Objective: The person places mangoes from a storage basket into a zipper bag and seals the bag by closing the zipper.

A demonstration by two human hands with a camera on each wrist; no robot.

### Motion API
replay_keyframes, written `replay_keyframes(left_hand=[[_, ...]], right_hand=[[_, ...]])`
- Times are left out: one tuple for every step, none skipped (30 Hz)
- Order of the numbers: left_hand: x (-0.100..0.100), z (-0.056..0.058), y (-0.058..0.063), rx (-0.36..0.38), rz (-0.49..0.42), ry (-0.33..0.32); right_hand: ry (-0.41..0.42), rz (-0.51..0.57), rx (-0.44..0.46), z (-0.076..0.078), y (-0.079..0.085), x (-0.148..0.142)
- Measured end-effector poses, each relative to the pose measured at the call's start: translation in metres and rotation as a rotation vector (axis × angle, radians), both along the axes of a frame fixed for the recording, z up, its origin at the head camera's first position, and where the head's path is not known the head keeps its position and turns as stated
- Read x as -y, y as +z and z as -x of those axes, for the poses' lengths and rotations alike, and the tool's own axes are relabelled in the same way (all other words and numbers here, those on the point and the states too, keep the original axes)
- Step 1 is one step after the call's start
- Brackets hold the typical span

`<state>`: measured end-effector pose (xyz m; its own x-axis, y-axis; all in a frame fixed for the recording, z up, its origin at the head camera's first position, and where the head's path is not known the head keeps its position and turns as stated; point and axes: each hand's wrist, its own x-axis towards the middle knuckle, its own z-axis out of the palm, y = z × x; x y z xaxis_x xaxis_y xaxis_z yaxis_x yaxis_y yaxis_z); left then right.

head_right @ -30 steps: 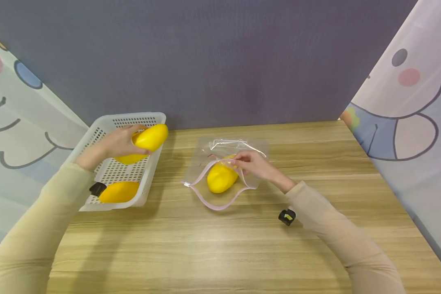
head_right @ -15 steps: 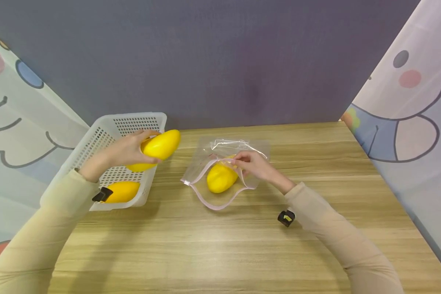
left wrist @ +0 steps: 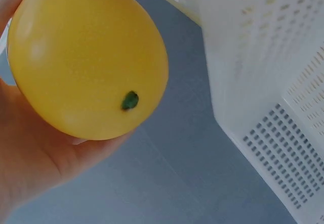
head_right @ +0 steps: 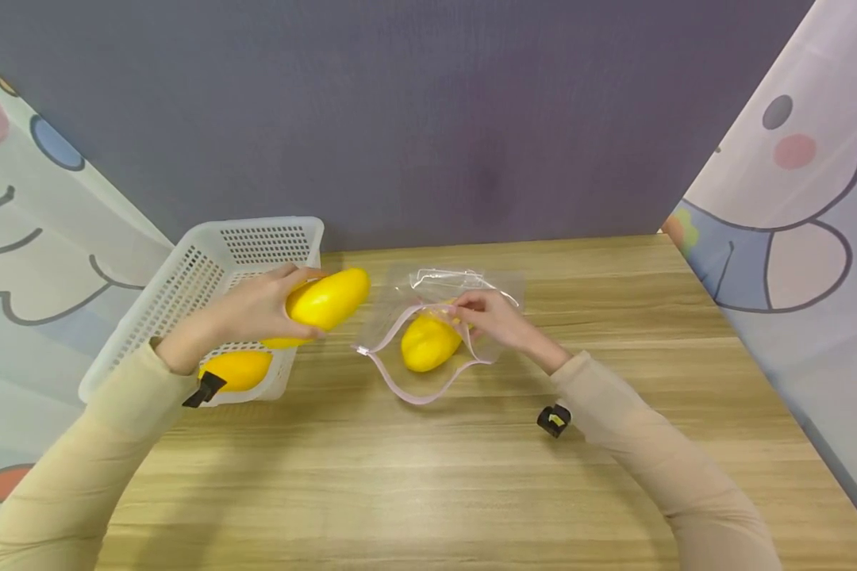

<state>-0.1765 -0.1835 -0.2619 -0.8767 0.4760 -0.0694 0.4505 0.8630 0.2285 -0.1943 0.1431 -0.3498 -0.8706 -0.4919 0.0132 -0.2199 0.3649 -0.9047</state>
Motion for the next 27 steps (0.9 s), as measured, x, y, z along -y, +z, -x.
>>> replay_keyframes(left_hand=[[-0.002, -0.002, 0.0, -0.003, 0.008, -0.008], [-0.004, -0.005, 0.0, -0.005, 0.008, -0.019], [-0.005, -0.007, 0.0, -0.011, 0.007, -0.028], [-0.007, -0.009, 0.0, -0.02, 0.007, -0.038], [-0.009, -0.01, -0.001, -0.026, 0.007, -0.047], [-0.01, -0.012, -0.001, -0.037, 0.007, -0.058], [-0.012, -0.014, -0.001, -0.044, 0.004, -0.067], [-0.014, -0.015, -0.002, -0.053, 0.002, -0.075], [-0.015, -0.017, -0.002, -0.058, -0.002, -0.085], [-0.017, -0.019, -0.002, -0.06, -0.008, -0.092], [-0.018, -0.02, -0.003, -0.062, -0.012, -0.097], [-0.019, -0.022, -0.003, -0.063, -0.016, -0.099], [-0.021, -0.024, -0.003, -0.065, -0.02, -0.104], [-0.022, -0.025, -0.004, -0.067, -0.025, -0.11], [-0.023, -0.027, -0.004, -0.068, -0.032, -0.117], [-0.025, -0.028, -0.005, -0.074, -0.03, -0.123], [-0.026, -0.029, -0.006, -0.081, -0.027, -0.131], [-0.027, -0.03, -0.006, -0.087, -0.025, -0.139], [-0.028, -0.031, -0.008, -0.095, -0.02, -0.149], [-0.03, -0.032, -0.009, -0.098, -0.016, -0.154], [-0.031, -0.033, -0.009, -0.103, -0.009, -0.158], [-0.032, -0.034, -0.01, -0.105, -0.003, -0.159], [-0.033, -0.035, -0.011, -0.101, 0.002, -0.154], [-0.035, -0.037, -0.011, -0.098, 0.006, -0.15], [-0.036, -0.038, -0.012, -0.09, 0.008, -0.145], [-0.038, -0.039, -0.012, -0.08, 0.007, -0.14], [-0.039, -0.041, -0.012, -0.073, 0.013, -0.138]], right_hand=[[0.001, 0.003, -0.003, 0.0, 0.0, 0.0], [0.004, 0.006, -0.006, 0.0, 0.001, 0.001], [0.004, 0.008, -0.006, 0.0, 0.001, 0.001], [0.005, 0.01, -0.009, 0.0, 0.001, 0.001], [0.004, 0.011, -0.01, -0.001, 0.001, 0.001], [0.003, 0.01, -0.01, -0.001, 0.001, 0.002], [-0.003, 0.006, -0.008, -0.001, 0.001, 0.002], [-0.004, 0.003, -0.01, -0.001, 0.001, 0.002], [-0.007, 0.0, -0.009, -0.001, 0.001, 0.002], [-0.009, -0.001, -0.007, -0.001, 0.001, 0.002], [-0.012, -0.002, -0.006, 0.0, 0.0, 0.002], [-0.013, -0.001, -0.008, 0.0, 0.0, 0.002], [-0.013, 0.001, -0.01, 0.0, 0.0, 0.002], [-0.013, 0.003, -0.013, 0.0, 0.0, 0.002], [-0.014, 0.004, -0.014, 0.0, 0.0, 0.002], [-0.016, 0.005, -0.016, 0.0, 0.0, 0.002], [-0.017, 0.005, -0.018, 0.0, 0.0, 0.002], [-0.019, 0.006, -0.017, 0.0, 0.001, 0.003], [-0.019, 0.005, -0.015, 0.0, 0.001, 0.003], [-0.02, 0.006, -0.012, 0.0, 0.001, 0.003], [-0.022, 0.005, -0.009, 0.0, 0.001, 0.003], [-0.022, 0.004, -0.011, 0.0, 0.001, 0.004], [-0.023, 0.004, -0.009, 0.0, 0.001, 0.004], [-0.024, 0.005, -0.007, -0.001, 0.001, 0.004], [-0.022, 0.004, -0.01, -0.001, 0.001, 0.004], [-0.023, 0.005, -0.008, -0.001, 0.001, 0.004], [-0.025, 0.005, -0.007, -0.001, 0.001, 0.004]])
